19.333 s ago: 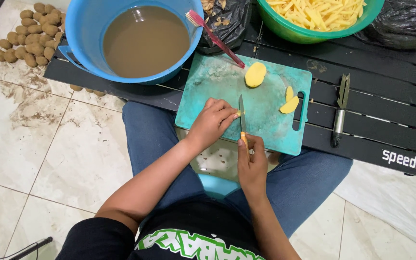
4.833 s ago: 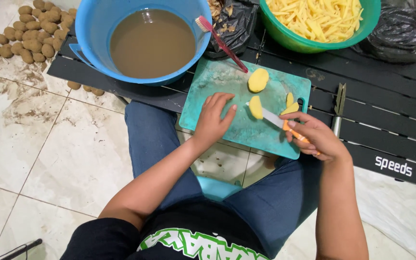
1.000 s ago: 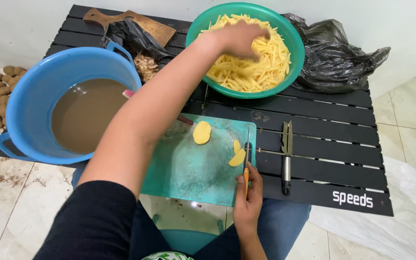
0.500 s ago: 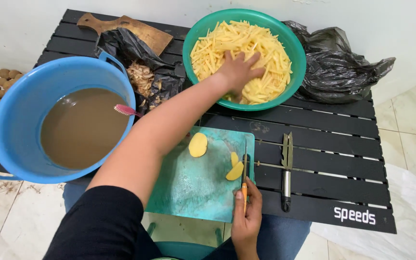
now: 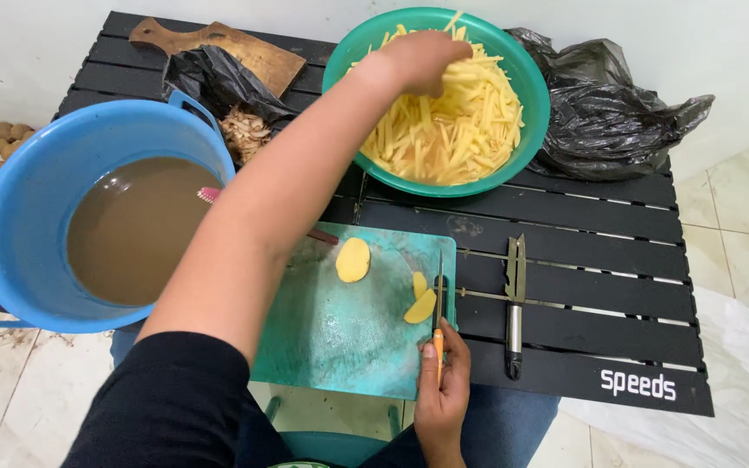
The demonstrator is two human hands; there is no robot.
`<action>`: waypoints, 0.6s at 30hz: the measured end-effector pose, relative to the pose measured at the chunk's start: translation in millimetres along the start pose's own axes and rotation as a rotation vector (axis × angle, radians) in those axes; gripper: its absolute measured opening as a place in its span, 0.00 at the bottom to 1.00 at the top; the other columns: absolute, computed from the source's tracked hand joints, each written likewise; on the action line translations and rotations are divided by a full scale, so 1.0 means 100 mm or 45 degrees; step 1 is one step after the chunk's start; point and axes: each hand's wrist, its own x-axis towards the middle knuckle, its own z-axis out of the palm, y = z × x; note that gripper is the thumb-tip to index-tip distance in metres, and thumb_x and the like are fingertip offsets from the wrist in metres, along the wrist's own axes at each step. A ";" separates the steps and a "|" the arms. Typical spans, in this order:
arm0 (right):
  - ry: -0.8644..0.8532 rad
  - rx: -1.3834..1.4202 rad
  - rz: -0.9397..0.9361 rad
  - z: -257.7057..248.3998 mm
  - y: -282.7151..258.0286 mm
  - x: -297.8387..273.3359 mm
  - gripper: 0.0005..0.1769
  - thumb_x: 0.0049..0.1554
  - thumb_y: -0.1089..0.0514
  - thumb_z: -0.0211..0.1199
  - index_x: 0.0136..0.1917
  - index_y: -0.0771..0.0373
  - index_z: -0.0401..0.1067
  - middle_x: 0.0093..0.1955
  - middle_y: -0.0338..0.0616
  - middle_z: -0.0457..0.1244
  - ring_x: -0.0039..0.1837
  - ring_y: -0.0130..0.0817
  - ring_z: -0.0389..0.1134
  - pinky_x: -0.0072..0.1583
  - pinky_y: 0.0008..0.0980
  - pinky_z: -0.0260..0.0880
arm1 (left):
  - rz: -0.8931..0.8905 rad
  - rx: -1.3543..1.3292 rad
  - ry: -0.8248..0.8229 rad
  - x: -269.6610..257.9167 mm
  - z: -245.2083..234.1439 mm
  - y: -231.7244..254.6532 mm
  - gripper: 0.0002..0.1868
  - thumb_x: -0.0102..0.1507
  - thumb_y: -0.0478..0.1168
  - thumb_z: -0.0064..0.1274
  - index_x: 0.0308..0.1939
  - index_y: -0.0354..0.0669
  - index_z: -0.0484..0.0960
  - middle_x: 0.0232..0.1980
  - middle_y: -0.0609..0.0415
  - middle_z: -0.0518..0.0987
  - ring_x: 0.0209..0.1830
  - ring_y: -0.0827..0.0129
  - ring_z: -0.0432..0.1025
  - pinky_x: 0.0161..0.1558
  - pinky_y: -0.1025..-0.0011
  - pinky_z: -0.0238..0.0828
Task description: Slicing potatoes into thin strips for french fries on a cutting board
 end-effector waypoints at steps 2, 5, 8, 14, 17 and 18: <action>-0.005 0.018 0.042 -0.01 0.01 -0.01 0.26 0.65 0.61 0.50 0.74 0.69 0.58 0.54 0.49 0.62 0.50 0.30 0.64 0.51 0.29 0.68 | -0.259 -0.040 -0.124 -0.02 -0.18 0.10 0.50 0.46 0.38 0.75 0.70 0.64 0.68 0.66 0.56 0.72 0.61 0.50 0.70 0.55 0.34 0.66; 0.003 0.008 0.017 0.02 -0.04 0.00 0.26 0.64 0.61 0.51 0.74 0.70 0.58 0.60 0.49 0.62 0.53 0.30 0.64 0.56 0.30 0.69 | -0.184 0.002 -0.219 -0.13 -0.49 0.36 0.45 0.46 0.44 0.77 0.67 0.59 0.75 0.61 0.62 0.76 0.59 0.56 0.72 0.62 0.34 0.60; -0.008 0.002 -0.021 0.01 -0.03 0.00 0.26 0.64 0.62 0.50 0.74 0.71 0.57 0.56 0.49 0.62 0.51 0.30 0.64 0.54 0.29 0.69 | 0.172 -0.304 -0.097 -0.19 -0.31 0.41 0.25 0.55 0.47 0.72 0.54 0.49 0.84 0.51 0.53 0.82 0.45 0.59 0.77 0.50 0.58 0.74; 0.010 -0.029 0.012 0.02 -0.06 -0.02 0.26 0.65 0.59 0.51 0.74 0.68 0.59 0.54 0.48 0.63 0.50 0.29 0.64 0.52 0.27 0.67 | -0.034 -0.034 -0.582 -0.71 -0.24 0.96 0.44 0.54 0.54 0.66 0.74 0.66 0.66 0.81 0.54 0.53 0.78 0.45 0.46 0.72 0.26 0.31; -0.004 0.023 -0.063 0.02 0.05 -0.01 0.25 0.65 0.61 0.51 0.74 0.70 0.58 0.55 0.47 0.62 0.53 0.30 0.65 0.56 0.30 0.68 | 0.130 -0.055 -0.547 -0.65 0.26 0.63 0.34 0.57 0.51 0.64 0.67 0.68 0.71 0.67 0.58 0.65 0.68 0.50 0.57 0.64 0.31 0.54; 0.000 0.022 -0.067 0.01 0.03 -0.01 0.25 0.65 0.61 0.51 0.74 0.70 0.58 0.55 0.47 0.62 0.53 0.30 0.65 0.56 0.30 0.68 | 0.134 -0.054 -0.543 -0.67 0.12 0.68 0.34 0.57 0.51 0.64 0.67 0.68 0.71 0.67 0.58 0.65 0.68 0.50 0.57 0.64 0.31 0.54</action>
